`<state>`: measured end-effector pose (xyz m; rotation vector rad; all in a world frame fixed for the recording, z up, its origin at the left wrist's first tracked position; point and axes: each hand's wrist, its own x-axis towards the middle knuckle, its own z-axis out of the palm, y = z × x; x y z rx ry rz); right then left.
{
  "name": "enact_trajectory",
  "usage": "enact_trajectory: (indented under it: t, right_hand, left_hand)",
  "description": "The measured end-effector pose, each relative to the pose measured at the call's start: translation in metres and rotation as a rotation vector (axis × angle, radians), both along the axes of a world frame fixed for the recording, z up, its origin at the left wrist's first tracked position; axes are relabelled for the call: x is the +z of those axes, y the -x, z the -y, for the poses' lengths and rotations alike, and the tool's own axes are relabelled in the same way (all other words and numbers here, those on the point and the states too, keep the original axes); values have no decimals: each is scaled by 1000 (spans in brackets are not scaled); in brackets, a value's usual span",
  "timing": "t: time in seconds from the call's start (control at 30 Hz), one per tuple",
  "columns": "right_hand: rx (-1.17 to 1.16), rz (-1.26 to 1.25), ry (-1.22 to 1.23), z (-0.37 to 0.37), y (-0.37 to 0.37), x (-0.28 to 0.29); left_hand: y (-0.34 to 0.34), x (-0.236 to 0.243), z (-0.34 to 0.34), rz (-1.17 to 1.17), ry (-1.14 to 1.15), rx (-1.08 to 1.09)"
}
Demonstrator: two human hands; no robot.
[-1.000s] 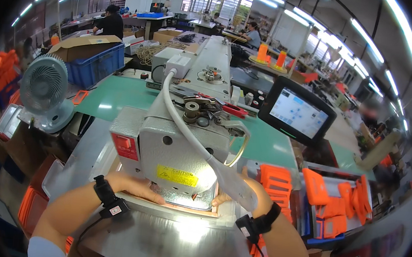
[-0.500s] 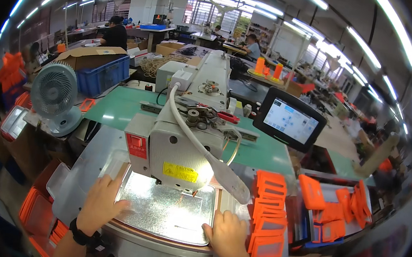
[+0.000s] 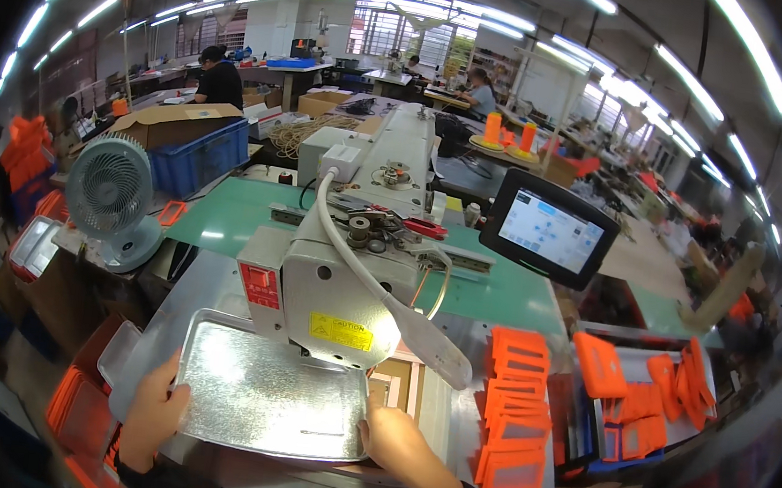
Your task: The recorder is seen operating an industrial sewing machine to assemble orange pouches, involving positioning materials, using small tools for adjustments, and interacting with a touchscreen control panel.
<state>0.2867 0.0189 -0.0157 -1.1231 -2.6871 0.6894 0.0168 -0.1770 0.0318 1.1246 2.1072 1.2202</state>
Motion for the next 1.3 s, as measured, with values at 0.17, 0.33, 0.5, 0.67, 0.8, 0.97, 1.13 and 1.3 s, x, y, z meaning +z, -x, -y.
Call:
enact_trajectory:
  t: [0.17,0.33,0.5,0.67,0.8,0.97,1.13,1.3]
  right_hand:
    - [127,-86,8,-6,18,-6]
    - [119,-126,-48,-1,29,-12]
    - [291,-278,261,25,52,-14]
    - [312,-279,-38,45,48,33]
    - [336,-264,28,50,53,29]
    - [568,-256,180,46,32,29]
    - [245,-669,365,12,-12,52]
    - [-83,-879,308,-27,-12,42]
  left_hand:
    - [-62,24,18,481,-612,6]
    - [-78,-42,-5,397,-543,-115]
    - [-74,-42,5,742,-535,167]
    - [-14,-71,64,1016,-577,275]
    - [-7,-82,102,1287,-763,219]
    - [-5,-80,82,1093,-1002,117]
    - [-38,-16,15,1009,-1053,-96]
    - [-45,-24,-37,1102,-1024,-137]
